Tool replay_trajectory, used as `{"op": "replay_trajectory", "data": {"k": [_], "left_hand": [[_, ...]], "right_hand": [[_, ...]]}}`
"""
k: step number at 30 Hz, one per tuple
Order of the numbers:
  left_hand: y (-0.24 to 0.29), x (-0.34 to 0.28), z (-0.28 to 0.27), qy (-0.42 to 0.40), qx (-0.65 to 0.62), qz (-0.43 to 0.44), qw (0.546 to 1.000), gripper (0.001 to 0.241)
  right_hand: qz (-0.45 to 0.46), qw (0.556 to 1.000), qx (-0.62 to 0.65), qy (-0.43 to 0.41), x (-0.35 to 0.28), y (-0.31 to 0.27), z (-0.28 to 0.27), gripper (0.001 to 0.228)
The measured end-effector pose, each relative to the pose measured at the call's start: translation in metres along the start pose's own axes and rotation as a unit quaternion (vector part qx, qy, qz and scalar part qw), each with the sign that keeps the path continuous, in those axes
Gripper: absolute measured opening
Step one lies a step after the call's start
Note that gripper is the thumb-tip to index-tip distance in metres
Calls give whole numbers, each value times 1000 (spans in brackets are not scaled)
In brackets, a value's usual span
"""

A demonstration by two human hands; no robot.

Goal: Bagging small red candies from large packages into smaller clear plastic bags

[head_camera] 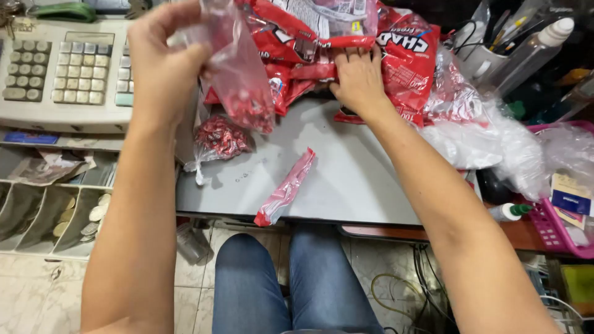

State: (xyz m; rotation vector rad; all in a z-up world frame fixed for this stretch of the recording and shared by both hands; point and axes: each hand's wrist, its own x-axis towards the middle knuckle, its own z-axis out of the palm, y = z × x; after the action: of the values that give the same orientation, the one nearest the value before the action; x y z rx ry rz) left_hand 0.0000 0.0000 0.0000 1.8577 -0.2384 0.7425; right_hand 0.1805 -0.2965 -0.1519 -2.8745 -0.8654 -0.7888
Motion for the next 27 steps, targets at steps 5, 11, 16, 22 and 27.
{"op": "replay_trajectory", "data": {"k": [5,11,16,22,27], "left_hand": [[-19,-22,5,-41,73,-6,996,59],[-31,-40,2,-112,216,56,968,55],[13,-62,20,-66,285,159,943,47],[51,-101,83,-87,220,191,952,32],[40,-139,145,-303,235,124,915,35]], "right_hand": [[-16,1000,12,-11,-34,-11,-37,76],[-49,989,141,23,-115,-26,-85,43],[36,972,232,24,-201,-34,-134,30],[246,951,180,47,-290,0,-158,25],[310,932,99,-158,-303,-9,-192,59]]}}
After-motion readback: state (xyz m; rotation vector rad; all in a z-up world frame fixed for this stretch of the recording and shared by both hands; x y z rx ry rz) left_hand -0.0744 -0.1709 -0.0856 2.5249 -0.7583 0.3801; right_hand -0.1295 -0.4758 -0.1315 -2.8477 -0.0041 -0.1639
